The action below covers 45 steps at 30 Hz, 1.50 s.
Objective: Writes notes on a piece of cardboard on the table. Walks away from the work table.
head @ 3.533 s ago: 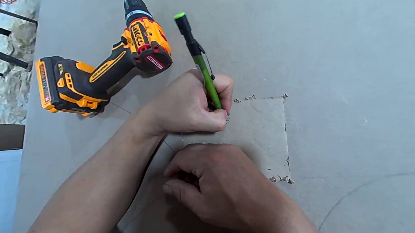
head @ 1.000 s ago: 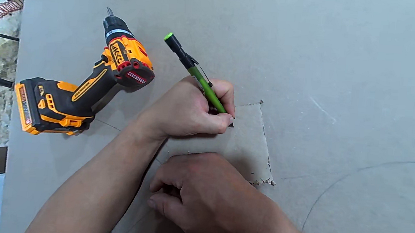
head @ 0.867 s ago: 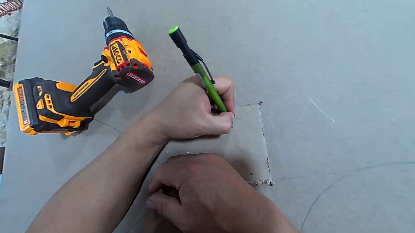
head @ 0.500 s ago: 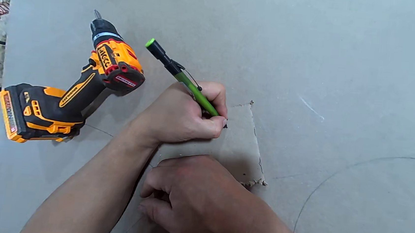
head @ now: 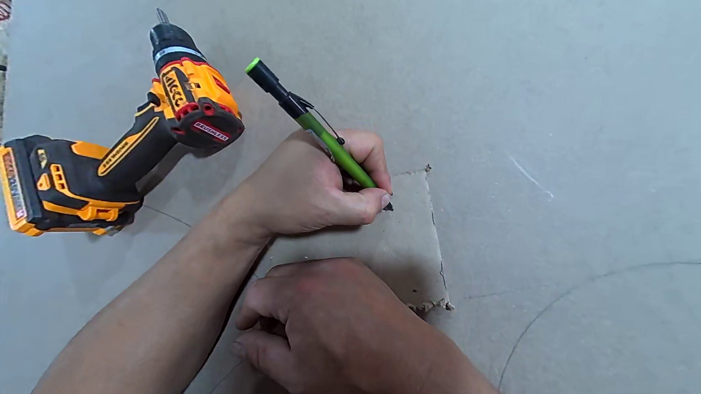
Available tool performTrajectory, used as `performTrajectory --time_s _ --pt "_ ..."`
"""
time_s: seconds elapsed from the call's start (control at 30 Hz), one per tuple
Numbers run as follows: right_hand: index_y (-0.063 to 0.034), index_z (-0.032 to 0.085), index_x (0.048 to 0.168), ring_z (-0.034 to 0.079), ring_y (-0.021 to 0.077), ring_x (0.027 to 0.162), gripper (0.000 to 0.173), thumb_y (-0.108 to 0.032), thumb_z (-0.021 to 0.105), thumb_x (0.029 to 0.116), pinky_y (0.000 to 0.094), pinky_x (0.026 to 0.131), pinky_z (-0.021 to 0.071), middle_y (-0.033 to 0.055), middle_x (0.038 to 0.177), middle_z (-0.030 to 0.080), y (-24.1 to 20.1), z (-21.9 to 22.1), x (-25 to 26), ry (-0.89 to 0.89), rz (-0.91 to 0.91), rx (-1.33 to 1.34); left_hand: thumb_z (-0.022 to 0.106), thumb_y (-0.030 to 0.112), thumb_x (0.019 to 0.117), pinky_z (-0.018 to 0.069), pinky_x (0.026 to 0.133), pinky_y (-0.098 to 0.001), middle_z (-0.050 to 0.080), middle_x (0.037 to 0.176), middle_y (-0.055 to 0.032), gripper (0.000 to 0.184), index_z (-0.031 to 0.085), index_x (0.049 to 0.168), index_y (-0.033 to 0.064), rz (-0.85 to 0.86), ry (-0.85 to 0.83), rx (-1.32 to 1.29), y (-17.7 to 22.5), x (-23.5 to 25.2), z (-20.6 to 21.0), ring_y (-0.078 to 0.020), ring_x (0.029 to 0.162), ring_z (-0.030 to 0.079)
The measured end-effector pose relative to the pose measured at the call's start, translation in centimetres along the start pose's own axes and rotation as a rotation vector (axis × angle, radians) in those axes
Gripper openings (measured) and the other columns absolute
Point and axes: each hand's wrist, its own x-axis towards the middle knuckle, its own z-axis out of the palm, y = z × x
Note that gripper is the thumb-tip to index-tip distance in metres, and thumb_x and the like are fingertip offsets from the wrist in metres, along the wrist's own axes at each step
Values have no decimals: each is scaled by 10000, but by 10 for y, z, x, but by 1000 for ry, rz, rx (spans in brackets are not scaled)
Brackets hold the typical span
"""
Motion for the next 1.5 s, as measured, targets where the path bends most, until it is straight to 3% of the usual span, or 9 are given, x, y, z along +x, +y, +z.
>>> performTrajectory --time_s 0.27,0.47,0.87,0.97,1.13,1.3,1.4,1.5 --pt "-155 730 975 651 97 802 245 -346 590 1032 329 672 522 -26 863 676 0 1 -1 8 8 -2 720 94 843 481 494 -178 709 785 26 29 707 859 114 7 -12 -34 0 1 0 -32 618 620" --pt "-150 735 993 665 108 823 245 -342 589 1032 349 688 535 -21 883 691 0 0 0 4 5 -1 750 103 874 478 449 -180 685 720 18 48 712 902 91 -16 47 -64 0 0 2 -46 546 596" --pt "-158 723 961 651 79 795 236 -351 603 1025 318 660 526 -43 851 673 1 3 -1 39 -2 -21 715 102 847 451 457 -177 677 724 41 36 692 861 126 -30 34 -22 4 3 5 -30 569 590" --pt "-164 725 957 650 72 794 234 -353 605 1023 308 662 527 -48 847 673 2 4 -1 57 -14 -33 750 87 870 505 461 -189 684 712 15 48 715 903 86 -17 21 -75 3 3 2 -56 561 617" --pt "-172 727 967 653 70 803 233 -359 602 1025 308 665 529 -52 854 677 1 5 0 49 -8 -32 746 69 861 464 464 -168 677 704 26 36 719 880 83 6 30 -65 4 2 5 -34 564 593" --pt "-170 730 975 654 70 813 234 -356 598 1028 310 678 531 -51 866 683 2 5 -1 55 -10 -32 776 102 872 485 477 -167 683 710 37 54 745 914 90 -14 28 -49 6 3 5 -31 572 605" --pt "-172 729 965 653 56 811 241 -360 593 1029 294 680 533 -60 858 681 4 7 -1 69 -28 -45 751 72 899 558 510 -205 702 727 -15 65 728 951 40 -13 2 -166 3 3 1 -78 594 656" --pt "-174 736 969 652 51 797 242 -355 587 1032 288 668 537 -62 866 685 5 6 -1 72 -28 -31 715 64 921 542 468 -238 672 678 -64 77 687 932 -7 4 66 -334 -3 -5 -9 -120 536 632"
